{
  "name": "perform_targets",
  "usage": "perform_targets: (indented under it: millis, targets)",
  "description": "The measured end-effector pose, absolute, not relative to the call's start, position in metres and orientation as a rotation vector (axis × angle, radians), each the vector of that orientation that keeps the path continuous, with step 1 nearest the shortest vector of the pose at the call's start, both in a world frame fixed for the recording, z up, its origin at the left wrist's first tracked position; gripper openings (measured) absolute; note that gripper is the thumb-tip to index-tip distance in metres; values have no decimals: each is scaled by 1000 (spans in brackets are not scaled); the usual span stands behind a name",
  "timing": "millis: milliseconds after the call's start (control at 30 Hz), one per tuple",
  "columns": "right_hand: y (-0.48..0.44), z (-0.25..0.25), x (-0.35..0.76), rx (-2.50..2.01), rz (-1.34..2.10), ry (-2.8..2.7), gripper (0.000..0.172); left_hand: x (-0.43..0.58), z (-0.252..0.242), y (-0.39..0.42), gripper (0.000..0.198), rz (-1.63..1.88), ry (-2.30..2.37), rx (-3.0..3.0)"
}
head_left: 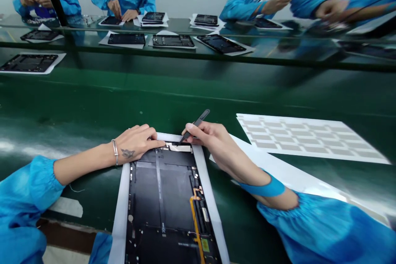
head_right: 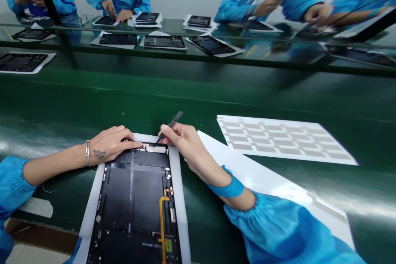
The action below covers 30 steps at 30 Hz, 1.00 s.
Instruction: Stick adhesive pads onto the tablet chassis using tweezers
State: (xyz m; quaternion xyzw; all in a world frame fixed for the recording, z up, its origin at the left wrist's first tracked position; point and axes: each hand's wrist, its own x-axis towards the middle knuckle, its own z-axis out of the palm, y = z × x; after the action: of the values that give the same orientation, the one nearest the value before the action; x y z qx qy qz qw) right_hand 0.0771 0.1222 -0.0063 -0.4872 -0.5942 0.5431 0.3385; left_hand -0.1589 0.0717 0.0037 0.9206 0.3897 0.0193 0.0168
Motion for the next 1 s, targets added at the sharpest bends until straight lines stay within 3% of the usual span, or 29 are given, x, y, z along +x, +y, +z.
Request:
perform_targets:
  millis: [267, 533, 1000]
  targets:
    - [125, -5, 76, -1213, 1316, -1701, 52, -158, 9, 74, 45, 12, 1213, 2861]
    - [107, 1, 82, -1135, 718, -1920, 46, -158, 11, 74, 48, -45, 1204, 2871]
    - [98, -11, 75, -1004, 790, -1941, 38, -155, 9, 74, 38, -33, 1210, 2849]
